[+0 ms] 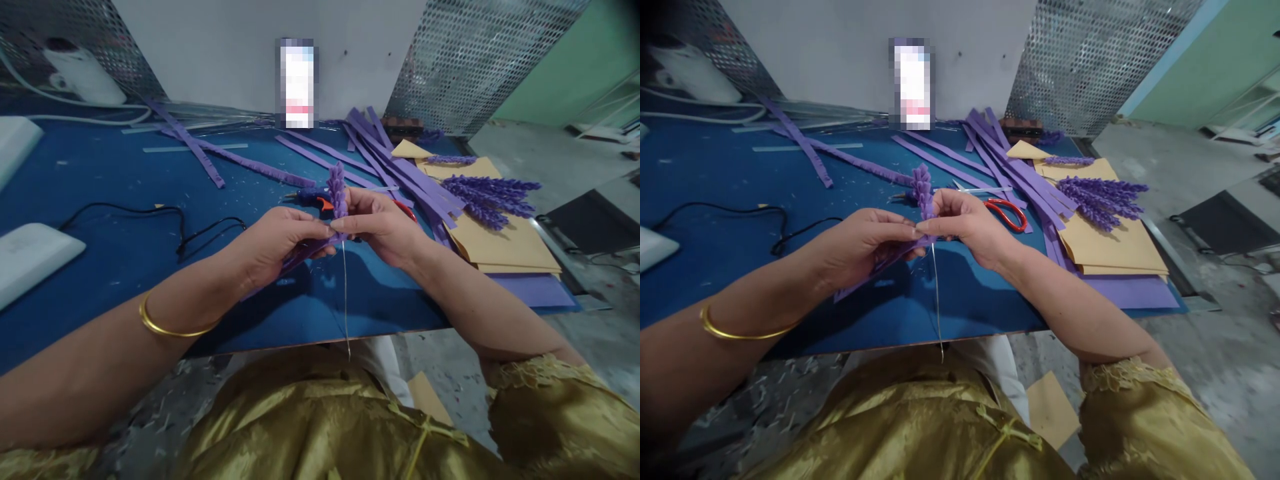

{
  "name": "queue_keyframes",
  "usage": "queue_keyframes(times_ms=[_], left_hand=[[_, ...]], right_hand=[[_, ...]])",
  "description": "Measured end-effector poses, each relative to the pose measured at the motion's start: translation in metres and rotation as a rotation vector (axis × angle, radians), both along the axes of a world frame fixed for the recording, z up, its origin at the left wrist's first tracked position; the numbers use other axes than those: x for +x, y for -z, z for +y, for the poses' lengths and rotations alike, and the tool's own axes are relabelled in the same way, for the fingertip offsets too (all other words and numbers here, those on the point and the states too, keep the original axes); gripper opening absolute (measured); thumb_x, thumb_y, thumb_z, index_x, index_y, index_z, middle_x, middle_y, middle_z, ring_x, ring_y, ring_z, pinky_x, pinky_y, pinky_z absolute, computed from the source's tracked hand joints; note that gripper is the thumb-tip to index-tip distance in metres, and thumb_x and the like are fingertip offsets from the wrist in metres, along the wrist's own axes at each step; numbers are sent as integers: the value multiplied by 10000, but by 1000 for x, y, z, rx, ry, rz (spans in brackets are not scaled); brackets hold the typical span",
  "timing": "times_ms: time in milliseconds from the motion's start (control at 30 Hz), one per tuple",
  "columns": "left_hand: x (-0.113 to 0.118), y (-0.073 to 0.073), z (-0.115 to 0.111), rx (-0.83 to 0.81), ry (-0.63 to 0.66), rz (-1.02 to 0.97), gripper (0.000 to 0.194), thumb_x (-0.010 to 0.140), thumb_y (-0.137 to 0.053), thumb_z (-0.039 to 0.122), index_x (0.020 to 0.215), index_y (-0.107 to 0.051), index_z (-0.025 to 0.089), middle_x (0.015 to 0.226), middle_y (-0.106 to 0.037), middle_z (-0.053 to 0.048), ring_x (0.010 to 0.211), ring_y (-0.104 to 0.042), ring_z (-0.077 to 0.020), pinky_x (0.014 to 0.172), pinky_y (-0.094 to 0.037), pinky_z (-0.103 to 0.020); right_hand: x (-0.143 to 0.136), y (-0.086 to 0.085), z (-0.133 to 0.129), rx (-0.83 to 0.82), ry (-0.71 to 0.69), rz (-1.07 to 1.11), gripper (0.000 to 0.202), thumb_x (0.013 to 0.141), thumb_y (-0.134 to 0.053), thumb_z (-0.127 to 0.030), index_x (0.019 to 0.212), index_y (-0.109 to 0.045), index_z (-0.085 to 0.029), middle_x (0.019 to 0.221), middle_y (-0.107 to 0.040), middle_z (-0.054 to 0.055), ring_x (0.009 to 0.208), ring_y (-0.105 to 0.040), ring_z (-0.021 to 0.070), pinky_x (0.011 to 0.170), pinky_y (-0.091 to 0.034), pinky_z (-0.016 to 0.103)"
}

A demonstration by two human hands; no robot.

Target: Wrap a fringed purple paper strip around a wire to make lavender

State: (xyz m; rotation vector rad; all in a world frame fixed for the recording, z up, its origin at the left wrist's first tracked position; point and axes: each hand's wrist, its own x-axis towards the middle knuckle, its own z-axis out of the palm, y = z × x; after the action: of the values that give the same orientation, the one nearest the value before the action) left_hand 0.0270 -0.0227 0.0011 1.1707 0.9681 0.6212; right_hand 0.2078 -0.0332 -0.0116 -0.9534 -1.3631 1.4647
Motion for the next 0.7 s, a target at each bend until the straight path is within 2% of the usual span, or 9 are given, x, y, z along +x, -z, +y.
queue_keyframes(times_ms=[167,500,700], left_hand=[[-2,2,0,83,40,-28,125,657,-739,263,587,-736,160,615,-677,-45,618,-584,-152,674,-475,-295],[4,2,-6,154,-76,75,94,563,-791,219,609,-734,159,624,-677,-25,636,-572,-144,679,-450,-294],[5,4,-6,146,-67,42,73,585,-783,210,604,-736,157,611,-665,-18,624,-558,-136,656,-436,-279]], right_hand=[[-3,1,0,28,63,-11,338,680,-833,-259,678,-502,-187,622,-485,-55,576,-425,94,554,-320,252],[-10,4,-4,92,98,19,359,654,-845,-250,681,-492,-189,611,-523,-61,572,-496,100,563,-403,248],[-10,5,-4,88,100,6,372,662,-853,-284,702,-494,-195,605,-530,-62,578,-528,113,576,-436,257]])
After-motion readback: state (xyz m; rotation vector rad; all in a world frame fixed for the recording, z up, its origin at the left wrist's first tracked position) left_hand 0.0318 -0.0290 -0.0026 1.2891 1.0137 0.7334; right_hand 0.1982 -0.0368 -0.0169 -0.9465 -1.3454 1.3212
